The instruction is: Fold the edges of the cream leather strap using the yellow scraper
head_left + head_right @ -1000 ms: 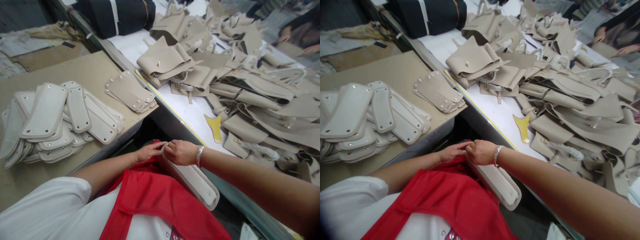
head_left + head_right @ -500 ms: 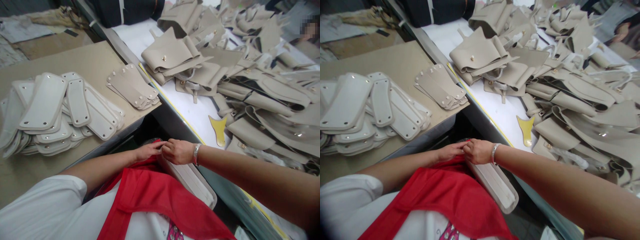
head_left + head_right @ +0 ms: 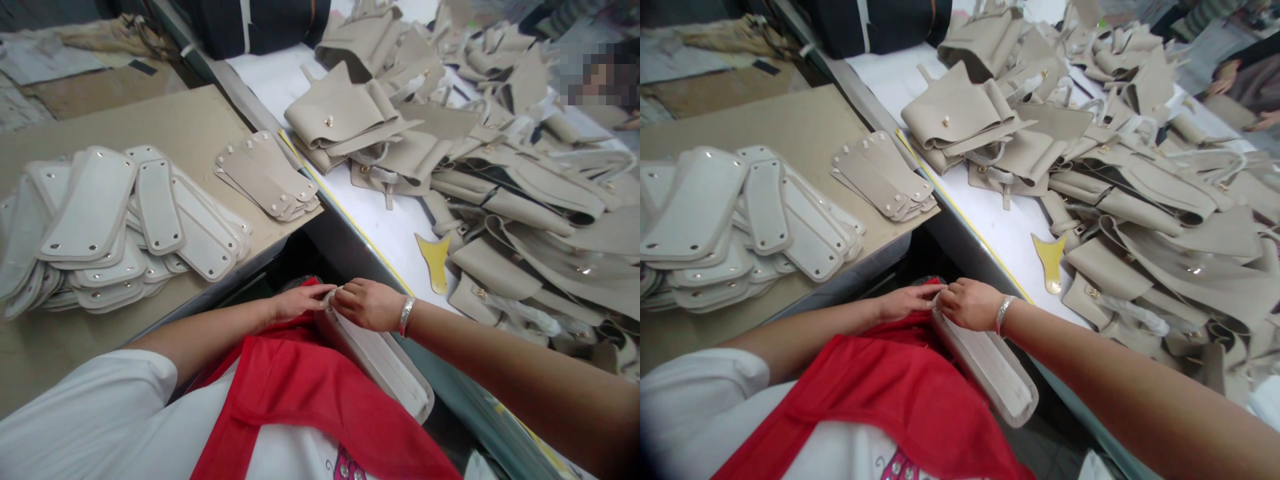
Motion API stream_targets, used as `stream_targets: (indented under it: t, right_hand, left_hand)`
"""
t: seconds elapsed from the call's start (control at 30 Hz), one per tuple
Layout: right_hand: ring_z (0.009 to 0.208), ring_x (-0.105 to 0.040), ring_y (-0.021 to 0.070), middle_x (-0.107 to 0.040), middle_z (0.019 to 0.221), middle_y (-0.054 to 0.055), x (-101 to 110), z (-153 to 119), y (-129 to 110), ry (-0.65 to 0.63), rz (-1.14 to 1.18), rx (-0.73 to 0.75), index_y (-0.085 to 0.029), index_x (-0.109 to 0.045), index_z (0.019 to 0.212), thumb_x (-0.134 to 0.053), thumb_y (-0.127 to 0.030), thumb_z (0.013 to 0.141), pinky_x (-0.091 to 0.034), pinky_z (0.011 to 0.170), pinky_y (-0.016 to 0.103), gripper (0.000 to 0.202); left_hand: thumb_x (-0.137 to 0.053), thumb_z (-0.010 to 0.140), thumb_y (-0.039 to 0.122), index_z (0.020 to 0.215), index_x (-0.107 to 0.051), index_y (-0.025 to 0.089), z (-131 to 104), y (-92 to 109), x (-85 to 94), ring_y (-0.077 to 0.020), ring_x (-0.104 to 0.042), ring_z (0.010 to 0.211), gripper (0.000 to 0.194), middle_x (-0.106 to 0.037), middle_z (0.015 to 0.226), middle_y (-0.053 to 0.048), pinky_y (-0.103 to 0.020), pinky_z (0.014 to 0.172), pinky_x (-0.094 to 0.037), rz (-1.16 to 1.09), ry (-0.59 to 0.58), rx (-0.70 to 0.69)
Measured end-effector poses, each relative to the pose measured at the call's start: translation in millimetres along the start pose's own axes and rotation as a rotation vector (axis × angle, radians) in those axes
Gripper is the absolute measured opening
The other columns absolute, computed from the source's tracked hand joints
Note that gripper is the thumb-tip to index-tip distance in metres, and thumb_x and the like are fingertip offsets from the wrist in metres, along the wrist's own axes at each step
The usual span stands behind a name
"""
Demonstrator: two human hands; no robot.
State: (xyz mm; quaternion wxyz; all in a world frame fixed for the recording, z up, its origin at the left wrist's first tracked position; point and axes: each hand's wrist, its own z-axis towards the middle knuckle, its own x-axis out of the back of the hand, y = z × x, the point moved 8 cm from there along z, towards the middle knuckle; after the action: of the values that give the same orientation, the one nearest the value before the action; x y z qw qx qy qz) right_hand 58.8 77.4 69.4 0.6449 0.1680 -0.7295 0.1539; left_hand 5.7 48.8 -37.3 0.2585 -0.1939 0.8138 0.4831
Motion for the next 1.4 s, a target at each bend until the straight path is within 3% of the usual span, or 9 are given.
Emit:
stream_targets:
  t: [0.4,0.6,0.77,1.03,1.27,1.4]
  right_hand:
    - [0.060,-0.043,0.0132,-0.052,0.068,0.006,-5.1,13.9,-8.8,0.025,-0.050,0.121,-0.012,-0.058,0.075,-0.034,-0.017,0.090,-0.024,0.055,0.032,0.029]
    - [0.065,-0.045,0.0143,-0.056,0.077,0.006,-2.5,11.7,-1.0,0.047,-0.014,0.035,-0.013,-0.059,0.082,-0.038,-0.019,0.090,-0.028,0.060,0.032,0.023]
    - [0.071,-0.047,0.0153,-0.056,0.080,0.007,0.7,2.4,-5.9,0.054,-0.030,0.055,-0.013,-0.060,0.086,-0.039,-0.019,0.090,-0.032,0.067,0.031,0.023]
    - [0.062,-0.044,0.0144,-0.052,0.070,0.006,-1.5,13.1,-11.8,0.036,-0.063,0.099,-0.011,-0.058,0.075,-0.035,-0.018,0.090,-0.026,0.058,0.032,0.028]
    - [0.067,-0.046,0.0151,-0.053,0.073,0.008,-7.0,18.8,-10.1,-0.034,-0.016,0.105,-0.013,-0.058,0.076,-0.032,-0.017,0.092,-0.026,0.059,0.033,0.030]
    - [0.072,-0.048,0.0163,-0.056,0.079,0.008,-9.3,15.4,-4.9,-0.036,-0.001,0.053,-0.012,-0.059,0.082,-0.036,-0.017,0.091,-0.029,0.064,0.033,0.025]
  left_hand:
    - [-0.071,0.065,0.018,0.120,-0.056,0.016,-1.1,0.9,-3.7,-0.0232,-0.047,0.117,0.057,-0.059,0.117,-0.010,-0.038,0.105,-0.024,-0.093,-0.030,-0.018]
    - [-0.069,0.068,0.019,0.118,-0.057,0.016,-0.9,2.4,-4.8,-0.0233,-0.046,0.117,0.052,-0.059,0.116,-0.010,-0.038,0.104,-0.026,-0.013,-0.013,-0.053]
    - [-0.073,0.066,0.022,0.119,-0.057,0.016,-1.2,1.0,-2.4,-0.0218,-0.048,0.116,0.056,-0.061,0.114,-0.010,-0.036,0.104,-0.025,-0.049,0.020,-0.022]
    - [-0.073,0.063,0.015,0.117,-0.058,0.017,1.2,-0.6,-2.9,-0.0188,-0.052,0.108,0.056,-0.062,0.110,-0.008,-0.033,0.101,-0.028,-0.115,-0.020,0.012]
    - [-0.067,0.069,0.017,0.122,-0.053,0.018,4.2,-3.6,-4.8,-0.0194,-0.053,0.106,0.055,-0.061,0.112,-0.009,-0.035,0.097,-0.033,-0.054,-0.069,-0.005]
    - [-0.066,0.070,0.020,0.118,-0.057,0.015,5.0,5.5,-5.7,-0.0201,-0.050,0.110,0.049,-0.060,0.114,-0.009,-0.034,0.100,-0.030,0.111,-0.067,-0.085]
